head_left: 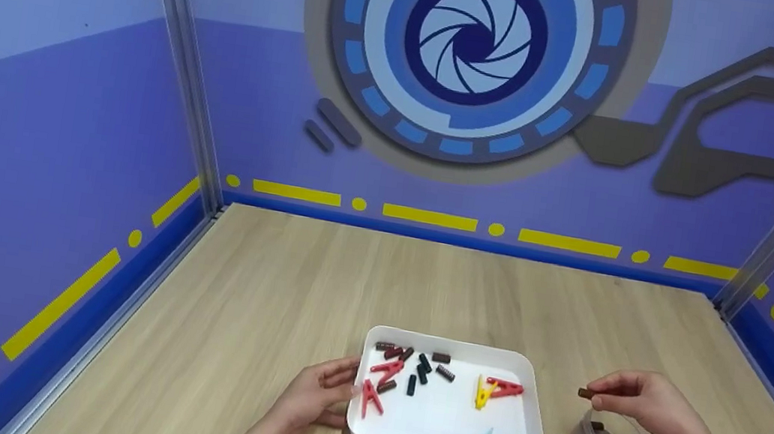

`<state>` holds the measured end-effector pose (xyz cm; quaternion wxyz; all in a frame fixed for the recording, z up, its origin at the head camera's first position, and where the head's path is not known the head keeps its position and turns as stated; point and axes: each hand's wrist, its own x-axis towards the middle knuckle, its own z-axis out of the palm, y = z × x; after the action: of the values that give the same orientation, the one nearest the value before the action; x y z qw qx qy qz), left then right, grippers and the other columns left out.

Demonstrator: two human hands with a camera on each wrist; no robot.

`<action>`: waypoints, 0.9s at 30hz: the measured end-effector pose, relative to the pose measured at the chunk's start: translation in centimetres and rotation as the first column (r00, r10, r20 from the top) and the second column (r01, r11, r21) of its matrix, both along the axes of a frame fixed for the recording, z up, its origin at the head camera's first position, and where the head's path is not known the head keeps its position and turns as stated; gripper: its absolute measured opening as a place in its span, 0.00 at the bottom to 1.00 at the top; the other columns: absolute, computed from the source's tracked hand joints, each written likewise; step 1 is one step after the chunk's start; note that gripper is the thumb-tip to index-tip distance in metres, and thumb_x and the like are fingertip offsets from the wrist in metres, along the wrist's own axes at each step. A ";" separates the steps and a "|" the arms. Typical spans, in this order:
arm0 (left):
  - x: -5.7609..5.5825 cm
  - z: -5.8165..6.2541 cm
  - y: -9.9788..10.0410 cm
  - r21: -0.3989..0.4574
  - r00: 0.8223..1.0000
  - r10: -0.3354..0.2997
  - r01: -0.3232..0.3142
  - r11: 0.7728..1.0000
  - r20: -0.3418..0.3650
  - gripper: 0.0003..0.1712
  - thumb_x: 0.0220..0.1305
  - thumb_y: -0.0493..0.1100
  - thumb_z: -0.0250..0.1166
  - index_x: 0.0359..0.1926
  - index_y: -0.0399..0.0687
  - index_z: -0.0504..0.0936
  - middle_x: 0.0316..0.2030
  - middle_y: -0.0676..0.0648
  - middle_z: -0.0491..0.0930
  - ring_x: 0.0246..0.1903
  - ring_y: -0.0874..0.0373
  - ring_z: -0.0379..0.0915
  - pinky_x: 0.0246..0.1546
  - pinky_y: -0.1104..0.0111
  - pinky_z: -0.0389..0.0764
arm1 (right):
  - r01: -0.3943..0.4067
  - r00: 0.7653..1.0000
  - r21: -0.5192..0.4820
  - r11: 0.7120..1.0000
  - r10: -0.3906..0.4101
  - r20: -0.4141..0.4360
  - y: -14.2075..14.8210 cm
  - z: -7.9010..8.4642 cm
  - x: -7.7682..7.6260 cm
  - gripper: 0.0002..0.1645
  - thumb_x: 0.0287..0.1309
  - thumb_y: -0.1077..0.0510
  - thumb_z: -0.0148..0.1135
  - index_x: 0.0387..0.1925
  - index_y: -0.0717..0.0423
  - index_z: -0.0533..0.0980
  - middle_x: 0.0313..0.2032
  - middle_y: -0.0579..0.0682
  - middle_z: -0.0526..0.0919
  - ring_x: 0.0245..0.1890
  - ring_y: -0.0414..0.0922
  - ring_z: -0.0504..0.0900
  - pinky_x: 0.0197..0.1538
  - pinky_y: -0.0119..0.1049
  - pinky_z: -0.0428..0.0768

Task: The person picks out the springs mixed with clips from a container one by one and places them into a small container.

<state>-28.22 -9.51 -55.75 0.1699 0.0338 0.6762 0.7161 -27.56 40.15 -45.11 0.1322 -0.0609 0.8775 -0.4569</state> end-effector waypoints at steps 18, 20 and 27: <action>0.1 -0.1 0.0 0.006 1.000 -0.004 0.004 1.000 0.006 0.37 0.69 0.41 0.68 0.75 0.42 0.68 0.72 0.34 0.70 0.48 0.52 0.86 0.33 0.57 0.90 | -0.053 0.995 0.054 0.997 0.048 0.090 3.2 -0.6 0.6 0.21 0.64 0.56 0.70 0.51 0.70 0.82 0.46 0.53 0.91 0.41 0.35 0.86 0.45 0.26 0.84; 0.1 -0.1 0.0 0.019 1.000 -0.010 0.010 1.000 0.000 0.36 0.69 0.41 0.68 0.75 0.41 0.67 0.72 0.33 0.70 0.48 0.52 0.86 0.33 0.58 0.90 | -0.067 0.993 0.028 0.997 0.063 0.102 3.3 -0.6 0.6 0.21 0.64 0.58 0.69 0.51 0.71 0.82 0.45 0.52 0.91 0.41 0.34 0.86 0.46 0.26 0.84; 0.2 -0.1 0.0 0.034 1.000 -0.012 0.012 0.999 -0.006 0.36 0.70 0.40 0.67 0.75 0.39 0.66 0.72 0.33 0.69 0.47 0.52 0.86 0.32 0.58 0.90 | -0.094 0.990 -0.008 0.996 0.094 0.103 3.4 -0.7 0.6 0.20 0.65 0.60 0.67 0.51 0.74 0.81 0.43 0.50 0.91 0.41 0.36 0.87 0.46 0.28 0.85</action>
<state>-28.05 -9.54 -55.86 0.1717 0.0429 0.6640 0.7265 -26.98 43.55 -45.78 0.1988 -0.0787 0.8651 -0.4539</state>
